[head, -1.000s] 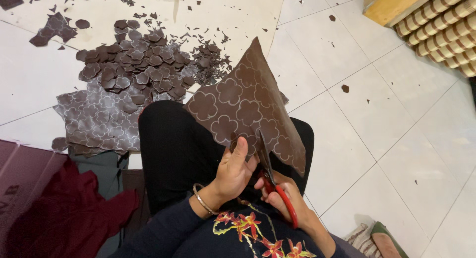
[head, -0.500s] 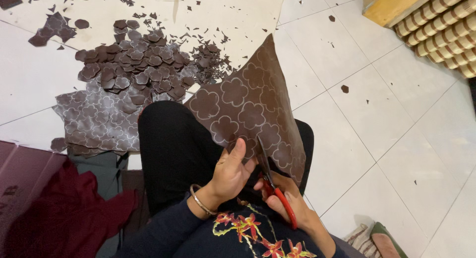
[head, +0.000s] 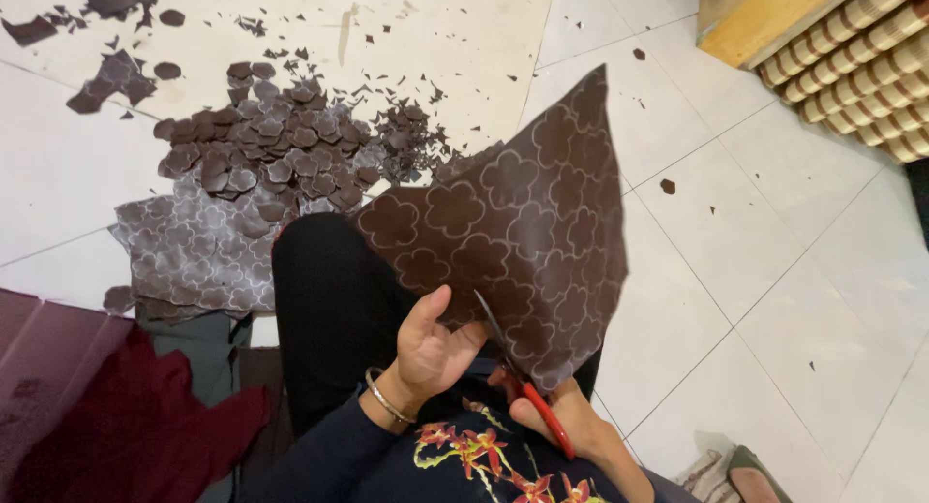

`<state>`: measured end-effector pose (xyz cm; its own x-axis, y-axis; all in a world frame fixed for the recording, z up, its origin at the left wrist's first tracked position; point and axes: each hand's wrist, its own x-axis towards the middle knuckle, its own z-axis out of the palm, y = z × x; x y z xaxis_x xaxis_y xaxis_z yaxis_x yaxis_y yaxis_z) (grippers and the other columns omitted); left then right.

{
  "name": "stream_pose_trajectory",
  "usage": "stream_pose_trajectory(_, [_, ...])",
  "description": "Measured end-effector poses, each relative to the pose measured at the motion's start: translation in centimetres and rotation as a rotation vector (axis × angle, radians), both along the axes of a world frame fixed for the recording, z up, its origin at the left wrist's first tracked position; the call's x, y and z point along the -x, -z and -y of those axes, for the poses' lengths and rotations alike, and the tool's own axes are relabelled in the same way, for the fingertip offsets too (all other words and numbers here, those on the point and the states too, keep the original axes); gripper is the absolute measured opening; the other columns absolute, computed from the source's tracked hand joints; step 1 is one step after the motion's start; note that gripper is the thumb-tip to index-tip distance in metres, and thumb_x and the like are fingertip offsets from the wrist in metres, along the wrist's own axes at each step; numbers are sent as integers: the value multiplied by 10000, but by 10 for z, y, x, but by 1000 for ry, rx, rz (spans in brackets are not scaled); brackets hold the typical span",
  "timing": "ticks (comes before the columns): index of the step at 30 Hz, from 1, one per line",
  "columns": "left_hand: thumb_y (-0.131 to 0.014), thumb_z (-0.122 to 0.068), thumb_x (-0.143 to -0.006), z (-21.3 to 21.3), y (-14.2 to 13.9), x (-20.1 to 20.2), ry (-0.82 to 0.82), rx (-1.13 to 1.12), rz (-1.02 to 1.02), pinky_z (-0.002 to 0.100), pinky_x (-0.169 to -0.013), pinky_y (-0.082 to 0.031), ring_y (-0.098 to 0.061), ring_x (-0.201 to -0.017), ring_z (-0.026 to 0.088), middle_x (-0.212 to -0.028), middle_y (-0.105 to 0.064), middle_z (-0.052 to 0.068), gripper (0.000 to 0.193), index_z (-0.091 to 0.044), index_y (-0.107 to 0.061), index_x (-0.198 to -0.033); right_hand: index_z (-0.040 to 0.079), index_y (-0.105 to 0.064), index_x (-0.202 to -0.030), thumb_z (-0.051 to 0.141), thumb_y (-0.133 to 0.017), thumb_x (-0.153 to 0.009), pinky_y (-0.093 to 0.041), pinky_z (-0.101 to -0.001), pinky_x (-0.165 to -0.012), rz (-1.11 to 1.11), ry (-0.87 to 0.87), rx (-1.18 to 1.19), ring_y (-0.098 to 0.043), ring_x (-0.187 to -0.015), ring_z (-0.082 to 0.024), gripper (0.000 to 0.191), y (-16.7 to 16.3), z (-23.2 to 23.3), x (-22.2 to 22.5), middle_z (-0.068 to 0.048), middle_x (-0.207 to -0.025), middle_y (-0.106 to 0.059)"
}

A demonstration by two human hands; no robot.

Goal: The person sits on the floor and uses red-handled scissors to cut flower-shaped pieces from a brown patterned fabric sheet. The person holds the fabric with one hand and cuts along the printed outlines with the other, placing finished pieces into a growing pile on the floor.

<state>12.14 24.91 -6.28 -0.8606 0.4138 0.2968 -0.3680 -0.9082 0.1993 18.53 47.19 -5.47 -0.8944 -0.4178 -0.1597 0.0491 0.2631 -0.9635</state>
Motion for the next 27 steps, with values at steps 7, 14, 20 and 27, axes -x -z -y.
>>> stream_pose_trajectory(7, [-457, -339, -1104, 1, -4, 4, 0, 0, -45, 448, -1138, -423, -578, -1306, 258, -1410, -637, 97, 457, -37, -584, -1422, 17, -702, -1136, 545, -788, -797, -511, -307, -738, 43, 27, -17, -597, -819, -147, 633, 1, 0, 2, -44, -882, -617])
stream_pose_trajectory(14, [-459, -320, -1119, 0, -7, 5, 9, 1, -57, 439, -1144, -426, -573, -1317, 247, -1420, -628, 93, 432, -43, -586, -1425, 9, -702, -1139, 599, -765, -798, -511, -307, -719, 36, 38, -1, -591, -801, -146, 684, 8, 0, 2, -38, -865, -603])
stream_pose_trajectory(20, [-459, -245, -1074, -2, -20, 1, -108, 202, 37, 433, -1123, -432, -573, -1304, 212, -1405, -607, 60, 397, -70, -510, -1426, -5, -650, -1177, 666, -714, -839, -481, -302, -722, 30, -2, 126, -535, -792, -146, 754, 2, 2, 1, -44, -870, -560])
stream_pose_trajectory(27, [-482, -212, -1084, -11, -31, -4, -228, 345, -15, 398, -1117, -462, -585, -1269, 198, -1349, -613, 72, 359, -57, -501, -1408, -31, -642, -1142, 802, -602, -841, -514, -295, -740, 49, -53, 141, -574, -794, -143, 887, -9, 1, 4, -50, -881, -577])
